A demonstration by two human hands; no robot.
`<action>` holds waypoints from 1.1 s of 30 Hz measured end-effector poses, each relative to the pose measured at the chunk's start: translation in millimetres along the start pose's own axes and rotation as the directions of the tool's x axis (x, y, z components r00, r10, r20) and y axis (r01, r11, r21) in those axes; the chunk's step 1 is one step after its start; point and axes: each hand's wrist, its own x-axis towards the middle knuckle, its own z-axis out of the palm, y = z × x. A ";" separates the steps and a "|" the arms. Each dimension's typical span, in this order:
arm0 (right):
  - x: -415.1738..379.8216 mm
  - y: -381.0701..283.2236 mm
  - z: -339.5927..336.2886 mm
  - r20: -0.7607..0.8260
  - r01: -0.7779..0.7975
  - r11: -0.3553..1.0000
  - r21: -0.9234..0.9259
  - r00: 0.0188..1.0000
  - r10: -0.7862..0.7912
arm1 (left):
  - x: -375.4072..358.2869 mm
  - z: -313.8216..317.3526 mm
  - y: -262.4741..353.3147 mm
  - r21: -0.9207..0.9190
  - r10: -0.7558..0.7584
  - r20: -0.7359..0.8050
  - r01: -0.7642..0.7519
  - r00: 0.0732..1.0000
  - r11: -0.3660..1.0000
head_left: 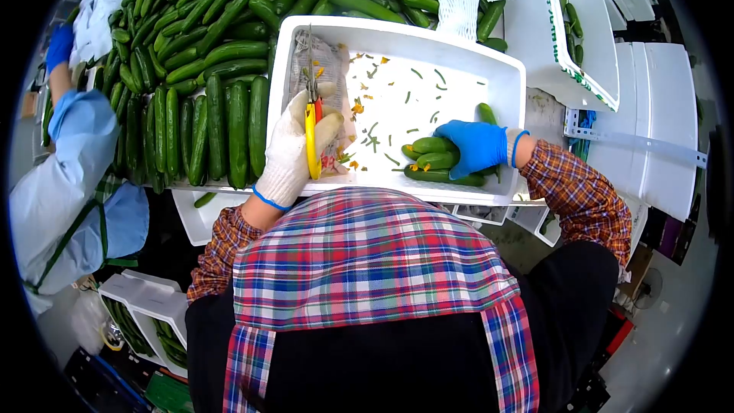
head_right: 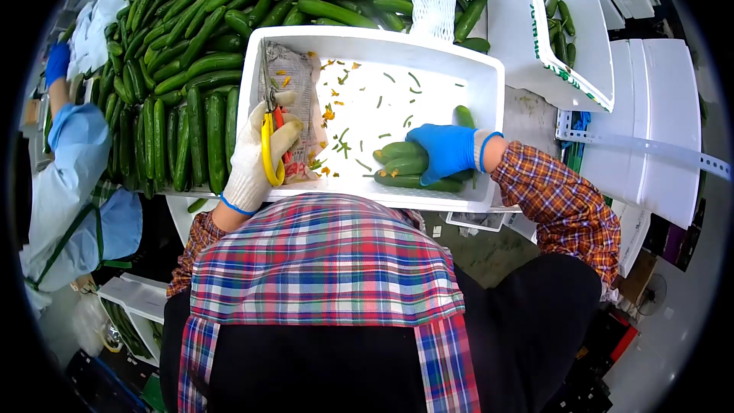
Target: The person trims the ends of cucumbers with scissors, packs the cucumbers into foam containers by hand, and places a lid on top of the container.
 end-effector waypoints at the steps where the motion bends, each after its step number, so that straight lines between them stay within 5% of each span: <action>1: 0.6 -4.0 -3.0 0.066 -0.060 0.998 0.003 0.996 0.060 | 1.3 -0.8 -1.5 0.001 0.005 0.001 -0.005 1.000 1.000; 4: 0.7 -13.7 -12.7 0.050 -0.122 0.988 0.095 0.992 0.118 | 5.5 -2.8 -6.8 0.093 0.063 -0.027 -0.060 0.998 0.994; 5: 0.9 -7.0 -9.5 -0.141 -0.015 0.978 0.207 0.989 0.045 | 5.5 -1.8 -7.0 0.067 0.043 -0.032 -0.041 0.999 0.997; 6: -6.2 -39.5 -21.0 -0.520 0.145 0.958 0.246 0.854 0.004 | 6.4 -2.3 -5.3 0.051 0.037 -0.038 -0.035 0.999 0.998; 8: 5.8 -38.7 -20.0 -0.686 0.183 0.980 -0.075 0.704 -0.184 | 8.6 -3.4 -12.8 0.084 0.060 -0.048 -0.056 0.997 0.995; 10: 21.3 -26.7 -17.6 -0.819 0.140 0.984 -0.113 0.548 -0.172 | 11.4 -2.3 -11.5 0.125 0.089 -0.046 -0.083 0.995 0.989; 12: 27.0 -12.5 -26.1 -0.952 0.348 0.937 0.035 0.298 -0.075 | 9.4 0.3 -7.8 0.127 0.059 -0.040 -0.053 0.997 0.990; 15: 2.7 -14.3 -42.5 -0.898 0.505 0.762 0.405 0.375 0.229 | 6.2 4.2 0.0 0.100 0.053 -0.054 -0.048 0.997 0.994; 19: -20.5 -21.6 -47.0 -0.833 0.206 0.879 0.430 0.466 0.298 | 4.7 9.9 5.6 0.139 0.020 -0.112 -0.005 0.994 0.990; 22: -9.2 -10.3 -36.5 -0.846 0.029 0.961 0.274 0.483 0.226 | 11.3 2.4 -7.8 0.103 0.055 -0.067 -0.047 0.996 0.994; 24: 11.5 -6.9 -27.8 -0.974 0.153 0.985 -0.085 0.196 -0.115 | 13.6 -1.1 -11.8 0.143 0.082 -0.050 -0.074 0.995 0.987; 28: 59.8 1.7 -19.2 -0.861 -0.018 0.938 -0.345 0.405 -0.309 | 7.4 5.8 -0.5 0.143 0.057 -0.075 -0.046 0.996 0.989; 29: 68.2 0.3 -16.8 -0.808 -0.144 0.917 -0.372 0.536 -0.243 | 5.6 7.4 2.6 0.104 0.049 -0.071 -0.041 0.996 0.994; 32: 87.5 -2.9 -18.3 -0.816 -0.306 0.879 -0.367 0.559 -0.146 | 7.8 1.0 -5.9 0.127 0.071 -0.078 -0.061 0.994 0.990; 33: 86.7 -4.2 -21.8 -0.833 -0.173 0.919 -0.353 0.505 -0.225 | 7.7 1.6 -5.9 0.119 0.079 -0.083 -0.069 0.993 0.991</action>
